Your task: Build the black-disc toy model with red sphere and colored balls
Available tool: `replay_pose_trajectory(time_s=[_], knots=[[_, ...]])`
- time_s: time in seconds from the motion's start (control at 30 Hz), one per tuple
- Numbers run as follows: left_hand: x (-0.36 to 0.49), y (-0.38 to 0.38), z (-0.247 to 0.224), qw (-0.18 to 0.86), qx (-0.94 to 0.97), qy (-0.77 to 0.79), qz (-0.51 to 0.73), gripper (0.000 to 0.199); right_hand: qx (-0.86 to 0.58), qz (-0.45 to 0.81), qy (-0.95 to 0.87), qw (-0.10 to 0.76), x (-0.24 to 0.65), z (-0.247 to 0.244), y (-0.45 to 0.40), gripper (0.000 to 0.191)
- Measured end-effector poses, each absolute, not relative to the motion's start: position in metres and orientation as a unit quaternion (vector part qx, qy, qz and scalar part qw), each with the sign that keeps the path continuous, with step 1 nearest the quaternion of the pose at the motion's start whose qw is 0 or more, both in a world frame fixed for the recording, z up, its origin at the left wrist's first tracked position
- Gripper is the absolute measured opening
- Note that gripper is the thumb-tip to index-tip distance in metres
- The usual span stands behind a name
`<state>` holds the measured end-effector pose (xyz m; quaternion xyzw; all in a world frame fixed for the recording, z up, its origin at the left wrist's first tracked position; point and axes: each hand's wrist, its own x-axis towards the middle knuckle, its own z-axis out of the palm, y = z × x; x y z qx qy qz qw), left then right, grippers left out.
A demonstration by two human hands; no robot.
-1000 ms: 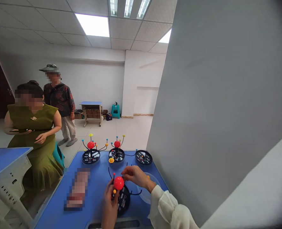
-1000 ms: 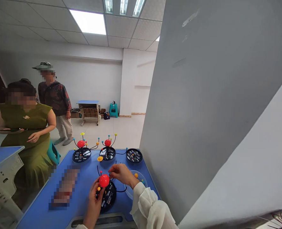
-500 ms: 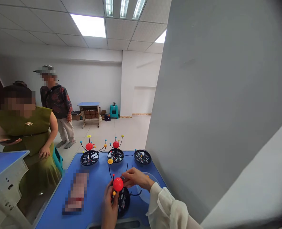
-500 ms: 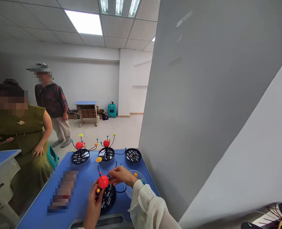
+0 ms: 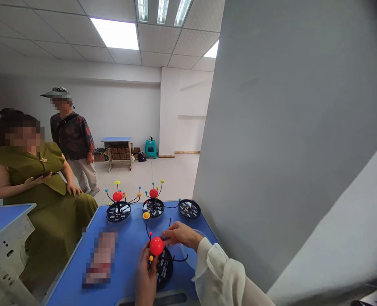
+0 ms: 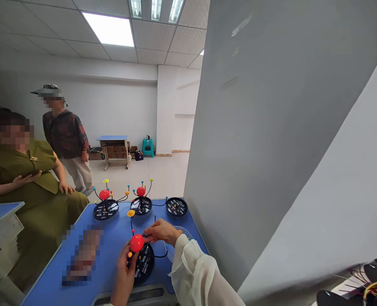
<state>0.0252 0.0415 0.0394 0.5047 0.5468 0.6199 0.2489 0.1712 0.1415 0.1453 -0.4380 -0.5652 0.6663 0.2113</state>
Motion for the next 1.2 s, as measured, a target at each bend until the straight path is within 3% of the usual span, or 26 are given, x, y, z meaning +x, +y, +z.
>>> replay_pose_trajectory(time_s=[0.27, 0.47, 0.6, 0.83, 1.2], knots=[[0.026, 0.038, 0.048, 0.248, 0.501, 0.55, 0.62, 0.041, -0.442, 0.638, -0.596, 0.205, 0.17, 0.15, 0.139, 0.019], [0.023, 0.039, 0.047, 0.237, 0.512, 0.553, 0.613, 0.043, -0.436, 0.614, -0.626, 0.201, 0.167, 0.154, 0.133, 0.032], [0.023, 0.041, 0.046, 0.24, 0.512, 0.552, 0.613, 0.043, -0.434, 0.583, -0.654, 0.211, 0.167, 0.155, 0.131, 0.027], [0.023, 0.042, 0.041, 0.247, 0.505, 0.556, 0.612, 0.047, -0.421, 0.489, -0.727, 0.235, 0.169, 0.157, 0.133, 0.028], [0.023, 0.049, 0.034, 0.22, 0.518, 0.55, 0.617, 0.044, -0.402, 0.283, -0.851, 0.185, 0.176, 0.168, 0.136, 0.015]])
